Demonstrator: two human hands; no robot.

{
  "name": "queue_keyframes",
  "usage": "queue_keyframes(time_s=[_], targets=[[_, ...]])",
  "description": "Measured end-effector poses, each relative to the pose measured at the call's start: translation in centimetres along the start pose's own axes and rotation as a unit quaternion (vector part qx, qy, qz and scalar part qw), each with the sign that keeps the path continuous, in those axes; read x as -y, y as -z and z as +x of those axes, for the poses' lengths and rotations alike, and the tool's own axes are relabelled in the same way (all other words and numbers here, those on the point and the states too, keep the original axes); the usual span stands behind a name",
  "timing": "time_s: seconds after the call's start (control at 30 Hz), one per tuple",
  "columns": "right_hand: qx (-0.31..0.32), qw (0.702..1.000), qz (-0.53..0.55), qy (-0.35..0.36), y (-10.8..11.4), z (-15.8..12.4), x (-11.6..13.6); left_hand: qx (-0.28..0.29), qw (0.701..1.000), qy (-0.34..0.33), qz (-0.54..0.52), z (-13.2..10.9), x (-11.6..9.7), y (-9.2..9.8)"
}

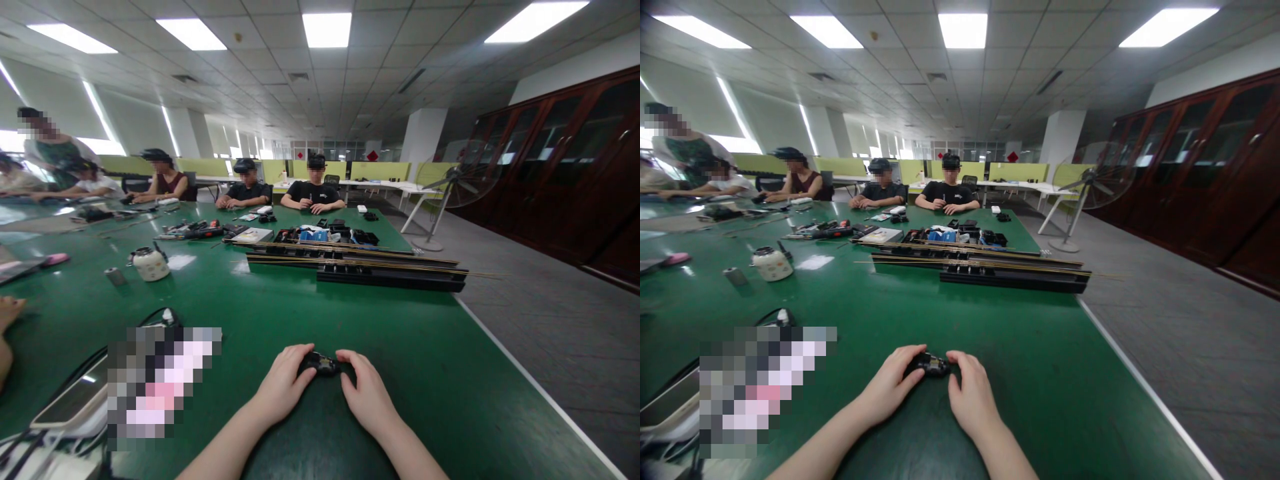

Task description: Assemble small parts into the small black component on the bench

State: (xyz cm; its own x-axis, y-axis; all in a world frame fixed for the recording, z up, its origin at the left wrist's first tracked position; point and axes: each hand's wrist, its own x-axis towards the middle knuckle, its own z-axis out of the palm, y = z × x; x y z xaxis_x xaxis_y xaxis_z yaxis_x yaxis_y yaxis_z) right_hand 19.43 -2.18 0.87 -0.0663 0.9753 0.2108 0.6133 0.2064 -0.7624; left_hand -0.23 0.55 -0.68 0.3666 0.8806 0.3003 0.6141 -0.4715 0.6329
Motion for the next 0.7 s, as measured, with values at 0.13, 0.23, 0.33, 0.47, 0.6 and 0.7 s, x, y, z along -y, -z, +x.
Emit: queue_keyframes(time_s=[0.13, 0.23, 0.33, 0.47, 0.6, 0.7], targets=[[0.001, 1.000, 0.002, -0.002, 0.06, 0.00, 0.01, -0.002, 1.000, -0.003, -0.001, -0.03, 0.00, -0.02], [0.001, 1.000, 0.006, -0.004, 0.08, 0.06, 0.10, 0.001, 1.000, -0.003, 0.000, 0.02, -0.12, 0.03], [0.000, 1.000, 0.018, -0.007, 0.17, 0.14, 0.28, 0.008, 1.000, -0.003, 0.003, 0.07, -0.42, 0.19], [0.003, 0.999, 0.036, 0.004, 0.40, 0.12, 0.61, 0.013, 1.000, -0.011, 0.004, 0.04, -0.74, 0.41], [0.020, 0.999, 0.034, 0.024, 0.47, 0.00, 0.71, 0.022, 1.000, -0.018, 0.003, -0.13, -0.67, 0.44], [0.033, 0.999, 0.018, 0.021, 0.45, -0.10, 0.70, 0.030, 0.999, -0.027, 0.000, -0.25, -0.55, 0.42]])
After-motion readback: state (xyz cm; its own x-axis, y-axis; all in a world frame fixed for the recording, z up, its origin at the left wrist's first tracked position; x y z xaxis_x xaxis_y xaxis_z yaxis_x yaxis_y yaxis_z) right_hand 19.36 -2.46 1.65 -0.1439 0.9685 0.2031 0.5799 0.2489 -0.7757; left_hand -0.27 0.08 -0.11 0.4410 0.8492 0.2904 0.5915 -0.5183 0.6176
